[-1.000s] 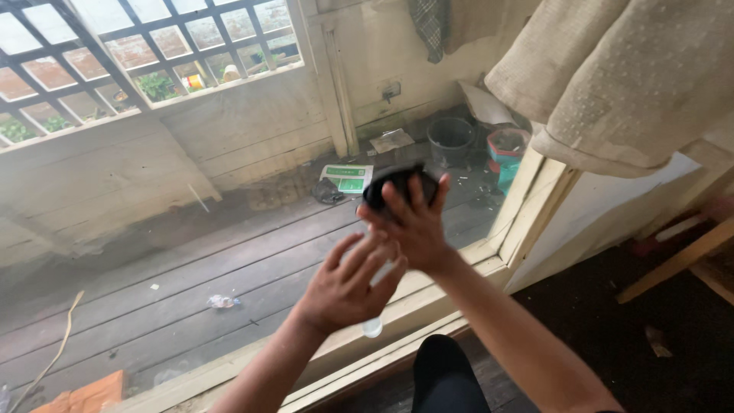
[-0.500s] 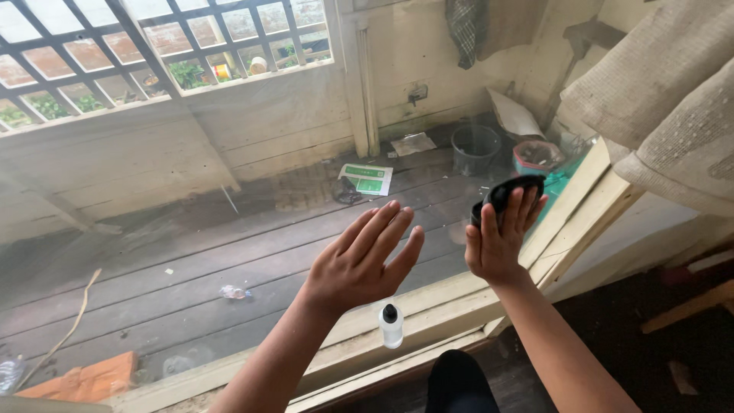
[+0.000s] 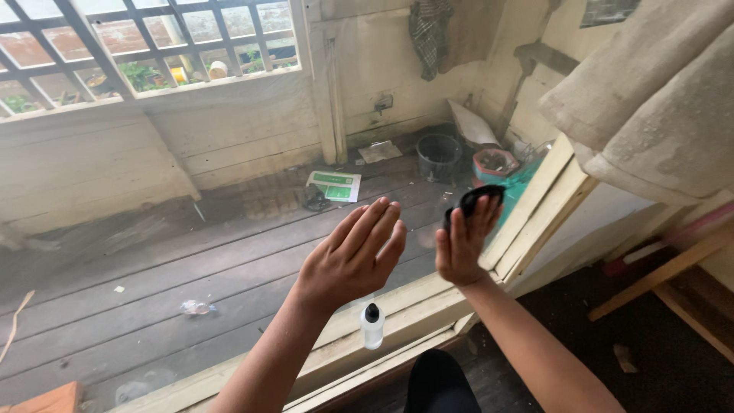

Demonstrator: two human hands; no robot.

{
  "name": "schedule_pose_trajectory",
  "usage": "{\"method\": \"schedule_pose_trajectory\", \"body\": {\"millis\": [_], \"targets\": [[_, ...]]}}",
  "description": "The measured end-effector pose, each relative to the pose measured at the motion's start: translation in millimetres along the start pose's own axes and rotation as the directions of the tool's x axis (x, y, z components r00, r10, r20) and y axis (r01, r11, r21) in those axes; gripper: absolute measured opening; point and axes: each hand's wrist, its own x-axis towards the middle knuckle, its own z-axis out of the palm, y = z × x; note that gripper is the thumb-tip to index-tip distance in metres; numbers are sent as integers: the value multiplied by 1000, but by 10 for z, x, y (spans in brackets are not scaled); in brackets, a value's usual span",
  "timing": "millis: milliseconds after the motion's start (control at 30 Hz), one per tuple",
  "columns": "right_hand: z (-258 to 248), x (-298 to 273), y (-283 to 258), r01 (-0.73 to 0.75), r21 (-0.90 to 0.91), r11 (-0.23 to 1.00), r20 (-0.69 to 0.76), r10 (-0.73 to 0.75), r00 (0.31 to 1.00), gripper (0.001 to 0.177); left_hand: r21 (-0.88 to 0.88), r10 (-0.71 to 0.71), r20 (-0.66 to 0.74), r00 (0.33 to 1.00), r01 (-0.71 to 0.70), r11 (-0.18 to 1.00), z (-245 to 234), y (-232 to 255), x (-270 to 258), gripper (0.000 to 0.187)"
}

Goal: The person cleans a window pane by spraying liquid from a bottle onto a cloth and wiping the glass surface.

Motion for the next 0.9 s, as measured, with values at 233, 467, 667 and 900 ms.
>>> {"method": "schedule_pose_trajectory", "body": {"millis": [233, 467, 667, 900], "targets": [[-14, -232, -233, 87, 10, 996, 109, -87, 990, 53, -258, -114, -41, 993, 100, 961, -105, 93, 19, 17], [-157, 892, -434, 54, 31, 998, 74, -56, 996, 49, -333, -145, -19, 989, 131, 934, -191, 203, 147, 15], [-131, 1004, -489, 133, -24, 991, 38, -132, 991, 43, -409, -234, -18, 972, 207, 889, -86, 201, 147, 21], [-197, 158, -194, 165, -46, 985, 201, -152, 968, 49, -401, -244, 47, 969, 242, 884, -98, 310, 184, 13]]}}
